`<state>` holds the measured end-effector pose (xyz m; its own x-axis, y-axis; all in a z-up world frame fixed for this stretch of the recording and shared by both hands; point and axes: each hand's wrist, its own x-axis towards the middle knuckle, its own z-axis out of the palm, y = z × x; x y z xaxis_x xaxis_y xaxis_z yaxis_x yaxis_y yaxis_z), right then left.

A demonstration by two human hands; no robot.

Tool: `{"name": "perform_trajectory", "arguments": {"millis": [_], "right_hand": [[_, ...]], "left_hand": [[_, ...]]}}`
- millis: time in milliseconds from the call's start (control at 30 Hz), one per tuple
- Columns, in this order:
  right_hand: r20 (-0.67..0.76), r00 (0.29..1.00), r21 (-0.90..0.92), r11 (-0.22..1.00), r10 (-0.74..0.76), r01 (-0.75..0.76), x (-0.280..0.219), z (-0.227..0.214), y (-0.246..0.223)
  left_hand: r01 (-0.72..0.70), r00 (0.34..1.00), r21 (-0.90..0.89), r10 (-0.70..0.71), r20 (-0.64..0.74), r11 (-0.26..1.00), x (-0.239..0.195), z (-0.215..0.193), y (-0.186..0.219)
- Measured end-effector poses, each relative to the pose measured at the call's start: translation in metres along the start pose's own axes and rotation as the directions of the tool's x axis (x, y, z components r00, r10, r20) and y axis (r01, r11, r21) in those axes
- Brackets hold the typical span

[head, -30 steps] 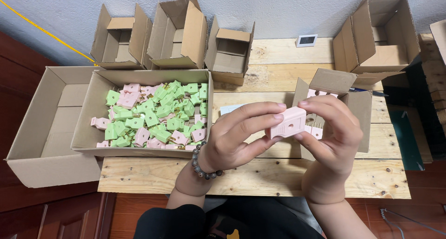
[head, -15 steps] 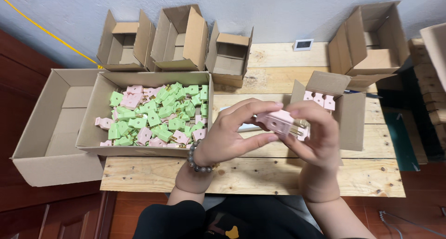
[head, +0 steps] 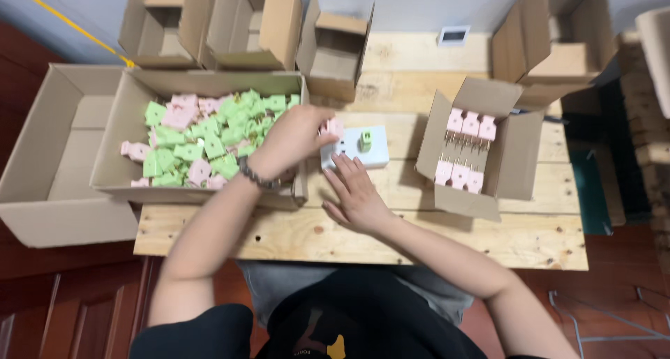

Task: The person inserts electrical switch components into plastic housings and places the assembled units into a cardboard box.

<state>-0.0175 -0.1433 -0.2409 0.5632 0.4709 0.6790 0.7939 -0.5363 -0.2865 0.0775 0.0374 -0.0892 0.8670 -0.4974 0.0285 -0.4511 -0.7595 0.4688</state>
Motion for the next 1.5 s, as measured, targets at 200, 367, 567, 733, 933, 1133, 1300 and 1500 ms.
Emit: {"name": "perform_trajectory", "arguments": {"millis": [200,367,567,733,933,1133,1300,1500], "right_hand": [[0.184,0.983,-0.079,0.997,0.020,-0.005,-0.017,0.016,0.001],[0.162,0.987,-0.131,0.991,0.010,0.011,-0.010,0.005,0.002],[0.190,0.982,-0.269,0.962,0.000,0.053,-0.018,0.014,0.001],[0.282,0.958,-0.255,0.967,0.057,0.018,-0.023,0.012,-0.005],[0.252,0.966,-0.229,0.974,0.061,-0.002,-0.022,0.011,-0.005],[0.190,0.981,-0.187,0.982,0.037,-0.001,-0.011,0.002,-0.008],[0.200,0.978,-0.148,0.989,0.058,-0.028,-0.002,-0.007,-0.013],[0.242,0.968,-0.121,0.992,0.058,-0.029,-0.009,-0.004,-0.009]], "left_hand": [[0.023,0.991,0.175,-0.045,0.125,0.984,0.023,0.037,-0.022],[-0.080,0.981,0.302,0.021,0.194,0.950,0.048,0.068,-0.033],[-0.138,0.977,0.390,0.061,0.203,0.911,0.063,0.132,-0.021],[-0.122,0.987,0.347,0.078,0.138,0.930,0.051,0.109,-0.012],[-0.072,0.996,0.318,0.049,0.081,0.945,0.042,0.113,-0.025],[-0.036,0.991,0.364,-0.015,0.136,0.931,0.044,0.089,-0.010],[0.145,0.933,0.059,-0.157,0.323,0.988,0.032,0.028,0.011],[0.063,0.981,-0.088,-0.045,0.190,0.994,0.031,0.038,-0.008]]}}
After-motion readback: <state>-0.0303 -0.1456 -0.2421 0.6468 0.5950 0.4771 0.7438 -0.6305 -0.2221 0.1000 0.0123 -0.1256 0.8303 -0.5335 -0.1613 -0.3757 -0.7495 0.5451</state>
